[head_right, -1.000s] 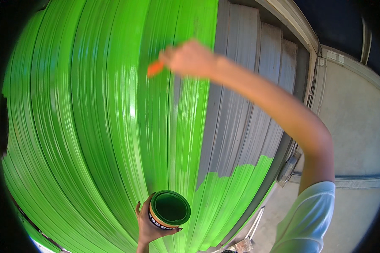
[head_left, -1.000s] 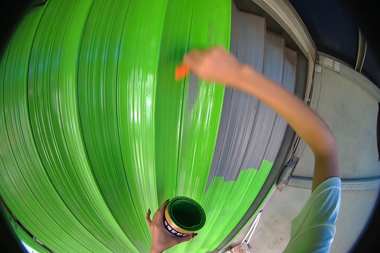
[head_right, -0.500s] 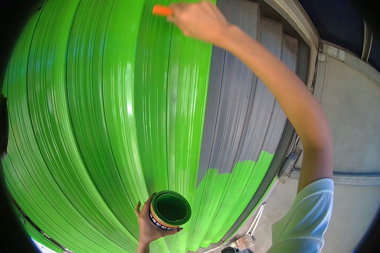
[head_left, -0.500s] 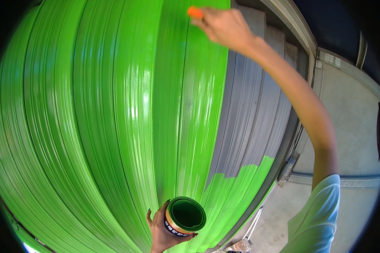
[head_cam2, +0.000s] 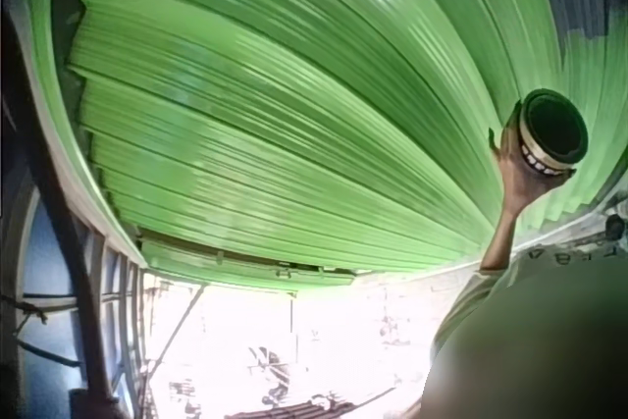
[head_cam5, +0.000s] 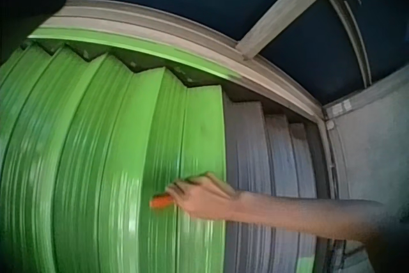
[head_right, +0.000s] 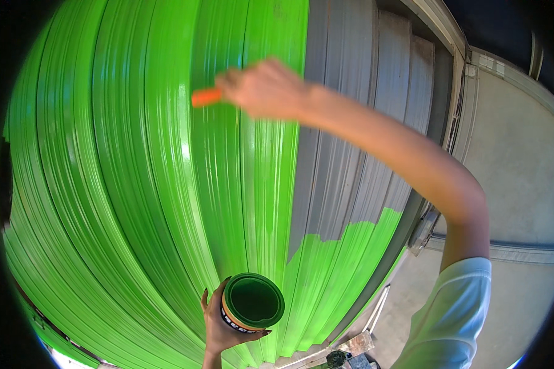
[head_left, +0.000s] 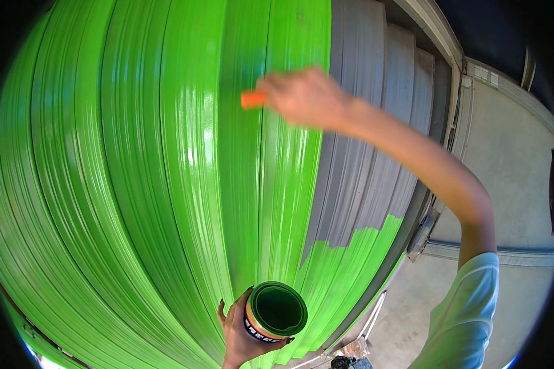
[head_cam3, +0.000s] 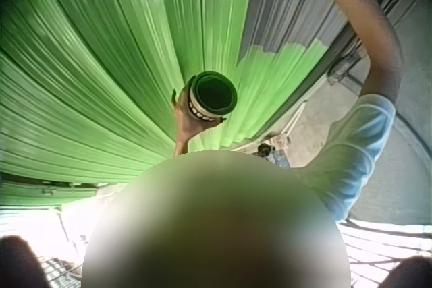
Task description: The person paints a metal roller shutter wall with green paint using a paint brush, dipping the brush into a paint bucket and applying the paint to the wall in strokes.
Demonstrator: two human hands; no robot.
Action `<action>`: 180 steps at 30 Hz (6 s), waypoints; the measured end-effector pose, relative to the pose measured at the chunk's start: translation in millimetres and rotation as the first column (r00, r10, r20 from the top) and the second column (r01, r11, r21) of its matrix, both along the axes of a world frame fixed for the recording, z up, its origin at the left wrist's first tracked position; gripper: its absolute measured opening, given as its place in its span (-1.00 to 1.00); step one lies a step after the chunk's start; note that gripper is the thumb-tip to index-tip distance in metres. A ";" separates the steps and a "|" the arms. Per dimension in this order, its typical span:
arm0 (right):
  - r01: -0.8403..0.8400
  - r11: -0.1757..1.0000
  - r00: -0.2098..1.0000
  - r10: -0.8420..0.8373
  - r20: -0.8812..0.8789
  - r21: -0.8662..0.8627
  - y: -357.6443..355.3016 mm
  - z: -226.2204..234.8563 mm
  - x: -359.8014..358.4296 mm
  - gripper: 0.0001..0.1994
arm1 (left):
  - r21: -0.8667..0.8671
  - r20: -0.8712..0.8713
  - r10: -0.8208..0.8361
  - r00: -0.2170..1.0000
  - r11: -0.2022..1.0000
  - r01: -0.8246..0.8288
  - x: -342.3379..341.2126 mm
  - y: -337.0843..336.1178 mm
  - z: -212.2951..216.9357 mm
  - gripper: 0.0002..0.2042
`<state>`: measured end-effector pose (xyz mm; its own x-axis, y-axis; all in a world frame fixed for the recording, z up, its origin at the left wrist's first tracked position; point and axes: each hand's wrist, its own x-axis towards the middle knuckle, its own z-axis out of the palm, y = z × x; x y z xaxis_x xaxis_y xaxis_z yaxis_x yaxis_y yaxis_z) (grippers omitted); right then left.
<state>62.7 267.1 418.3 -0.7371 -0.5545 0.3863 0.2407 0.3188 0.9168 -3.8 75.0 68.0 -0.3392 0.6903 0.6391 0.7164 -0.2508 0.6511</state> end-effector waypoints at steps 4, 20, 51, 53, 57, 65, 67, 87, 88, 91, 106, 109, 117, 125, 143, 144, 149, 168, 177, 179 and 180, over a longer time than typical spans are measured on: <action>-0.075 0.978 0.987 0.102 -0.127 0.196 -2.3 37.6 8.2 -0.82 | -0.016 -0.022 -0.032 0.999 0.999 0.032 5.2 -5.7 9.6 0.04; -0.024 0.994 0.997 0.016 -0.076 -0.106 -6.9 114.1 33.4 -0.75 | -0.063 -0.023 -0.035 0.999 0.997 0.033 2.8 -18.7 31.1 0.08; 0.078 0.966 0.996 -0.065 0.059 -0.246 -24.2 128.7 14.0 -0.70 | 0.021 -0.008 -0.063 0.998 0.998 0.063 -9.1 -22.5 22.4 0.01; 0.095 0.967 0.993 -0.074 0.097 -0.237 -29.2 126.9 23.9 -0.69 | 0.010 -0.018 -0.057 0.998 0.998 0.057 -10.2 -22.8 23.9 0.01; -0.056 0.941 0.979 -0.014 -0.201 -0.334 -33.8 184.7 52.8 -0.76 | 0.040 0.007 -0.105 0.994 0.994 0.105 -7.3 -19.9 19.9 0.01; -0.141 0.987 0.951 0.157 -0.265 0.077 4.9 160.1 68.3 -0.77 | -0.001 -0.004 -0.117 0.993 0.993 0.117 -5.0 -22.8 20.2 0.00; -0.246 0.969 0.963 0.244 -0.117 -0.009 10.2 90.6 70.3 -0.74 | -0.006 -0.011 -0.101 0.995 0.995 0.101 -6.6 -26.0 17.5 -0.01; -0.309 0.944 0.949 0.297 -0.109 -0.116 18.1 -141.6 83.2 -0.84 | -0.098 -0.071 -0.008 0.997 0.995 0.001 -4.7 -31.8 11.7 0.10; -0.247 0.950 0.968 0.250 -0.008 -0.192 18.4 -180.8 99.3 -0.82 | -0.099 -0.065 -0.029 0.997 0.995 0.023 -5.0 -28.6 9.1 0.09; -0.143 0.849 0.940 0.277 0.199 -0.509 24.0 -253.1 107.6 -0.85 | -0.144 -0.141 0.005 0.990 0.989 -0.025 -14.2 -25.6 9.2 0.08; -0.239 0.801 0.958 0.103 -0.266 -0.548 36.8 -326.0 100.2 -0.67 | -0.189 -0.119 -0.052 0.992 0.982 0.028 -27.2 -21.7 1.5 0.04; -0.167 0.756 0.985 0.098 -0.143 -0.633 32.7 -398.8 109.5 -0.73 | -0.187 -0.134 -0.065 0.989 0.982 0.039 -27.9 -24.3 2.2 0.04; -0.582 -0.273 0.809 -0.106 -0.578 -0.766 -37.3 -381.4 121.7 -0.84 | -0.185 -0.094 -0.103 0.990 0.979 0.085 -32.8 -19.8 -10.6 0.03; -0.573 -0.703 0.639 -0.061 -0.767 -0.422 -78.3 -293.7 169.9 -0.82 | 0.004 -0.351 -0.174 0.920 0.982 0.187 -32.3 7.2 8.3 -0.01; -0.311 -0.150 0.907 0.247 -0.340 -0.939 -106.3 -265.4 133.3 -0.86 | 0.126 -0.599 -0.231 0.767 0.919 0.375 -14.8 24.2 58.8 -0.23; -0.304 -0.111 0.911 0.255 -0.323 -0.946 -106.7 -265.2 133.1 -0.86 | 0.130 -0.602 -0.230 0.765 0.917 0.378 -14.6 23.9 58.9 -0.23; -0.201 -0.124 0.938 0.261 -0.227 -0.972 -106.9 -261.2 135.0 -0.93 | 0.130 -0.618 -0.228 0.753 0.914 0.384 -13.5 23.0 59.0 -0.23; -0.681 -0.703 0.561 -0.680 -0.473 0.204 -80.5 -377.0 136.0 -0.80 | -0.097 -0.353 -0.142 0.925 0.989 0.115 7.3 27.7 -25.3 0.00; -0.585 -0.797 0.591 -0.543 -0.597 0.147 -88.8 -392.8 150.7 -0.60 | -0.173 -0.261 -0.104 0.960 0.983 0.060 14.6 39.5 -35.1 0.04; -0.592 -0.804 0.602 -0.490 -0.630 0.059 -83.1 -397.1 152.4 -0.62 | -0.161 -0.247 -0.100 0.964 0.985 0.061 13.8 42.2 -35.4 0.02; -0.593 -0.804 0.601 -0.486 -0.634 0.055 -81.5 -395.6 154.1 -0.62 | -0.151 -0.230 -0.096 0.969 0.987 0.062 13.6 43.9 -35.1 -0.01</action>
